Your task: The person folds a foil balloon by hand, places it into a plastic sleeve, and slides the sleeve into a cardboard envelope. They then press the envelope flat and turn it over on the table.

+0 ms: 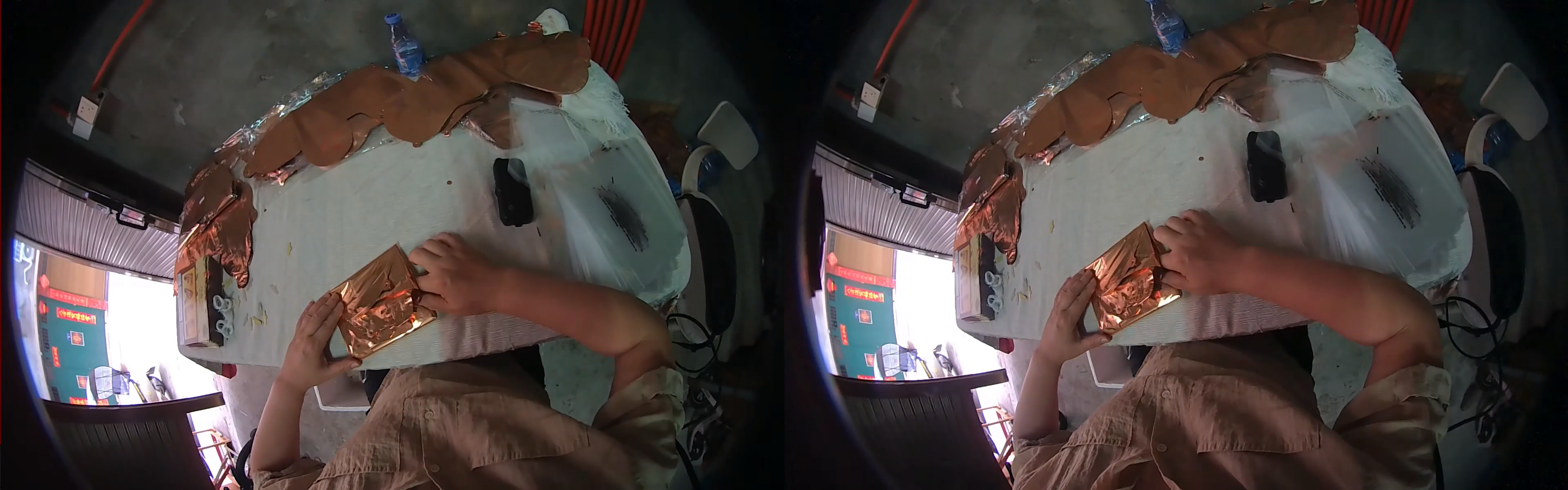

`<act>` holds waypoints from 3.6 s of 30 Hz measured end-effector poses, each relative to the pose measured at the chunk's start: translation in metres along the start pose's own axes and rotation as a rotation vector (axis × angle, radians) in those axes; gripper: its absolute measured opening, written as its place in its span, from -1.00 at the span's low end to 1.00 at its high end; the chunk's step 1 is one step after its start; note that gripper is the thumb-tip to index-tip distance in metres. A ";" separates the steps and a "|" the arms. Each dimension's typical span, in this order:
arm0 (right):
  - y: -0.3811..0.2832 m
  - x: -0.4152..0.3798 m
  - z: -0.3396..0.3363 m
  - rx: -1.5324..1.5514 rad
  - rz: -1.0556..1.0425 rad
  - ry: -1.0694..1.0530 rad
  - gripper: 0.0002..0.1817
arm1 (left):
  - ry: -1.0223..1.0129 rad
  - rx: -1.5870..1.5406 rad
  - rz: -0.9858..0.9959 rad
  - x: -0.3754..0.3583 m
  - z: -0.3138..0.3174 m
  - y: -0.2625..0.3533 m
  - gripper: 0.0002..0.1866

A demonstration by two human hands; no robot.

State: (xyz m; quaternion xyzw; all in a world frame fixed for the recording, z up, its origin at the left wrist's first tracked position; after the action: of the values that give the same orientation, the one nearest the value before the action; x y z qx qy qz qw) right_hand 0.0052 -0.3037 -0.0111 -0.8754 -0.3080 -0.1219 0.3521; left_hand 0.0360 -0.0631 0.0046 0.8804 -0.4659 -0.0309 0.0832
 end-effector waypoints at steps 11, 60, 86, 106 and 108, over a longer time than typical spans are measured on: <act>0.015 0.011 0.004 0.159 0.168 -0.032 -0.75 | 0.001 0.006 0.010 0.000 -0.001 0.001 0.01; 0.000 0.032 0.032 -0.002 0.067 -0.279 -0.29 | 0.010 0.046 -0.024 -0.002 -0.003 0.001 -0.01; -0.007 0.018 0.032 0.931 0.350 -0.367 -0.30 | 0.475 -0.065 -0.105 -0.053 -0.014 0.021 -0.77; 0.029 0.031 0.037 1.862 0.766 0.492 -0.57 | 0.295 -1.605 -0.593 0.032 0.032 -0.004 -0.82; 0.028 0.029 0.041 1.629 0.838 0.446 -0.54 | 0.326 -1.575 -0.621 0.035 0.032 -0.004 -0.82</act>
State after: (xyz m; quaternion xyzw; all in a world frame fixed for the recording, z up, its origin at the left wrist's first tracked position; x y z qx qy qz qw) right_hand 0.0447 -0.2778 -0.0433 -0.3557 0.1160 0.1026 0.9217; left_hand 0.0551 -0.0933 -0.0267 0.6472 -0.0291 -0.2397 0.7230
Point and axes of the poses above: each hand's wrist, its own x-axis towards the middle knuckle, its own z-axis out of the palm, y = z × x, the point moved 6 cm from there along x, towards the middle knuckle, and after that the axes turned 12 degrees about x, right-handed, at the moved point
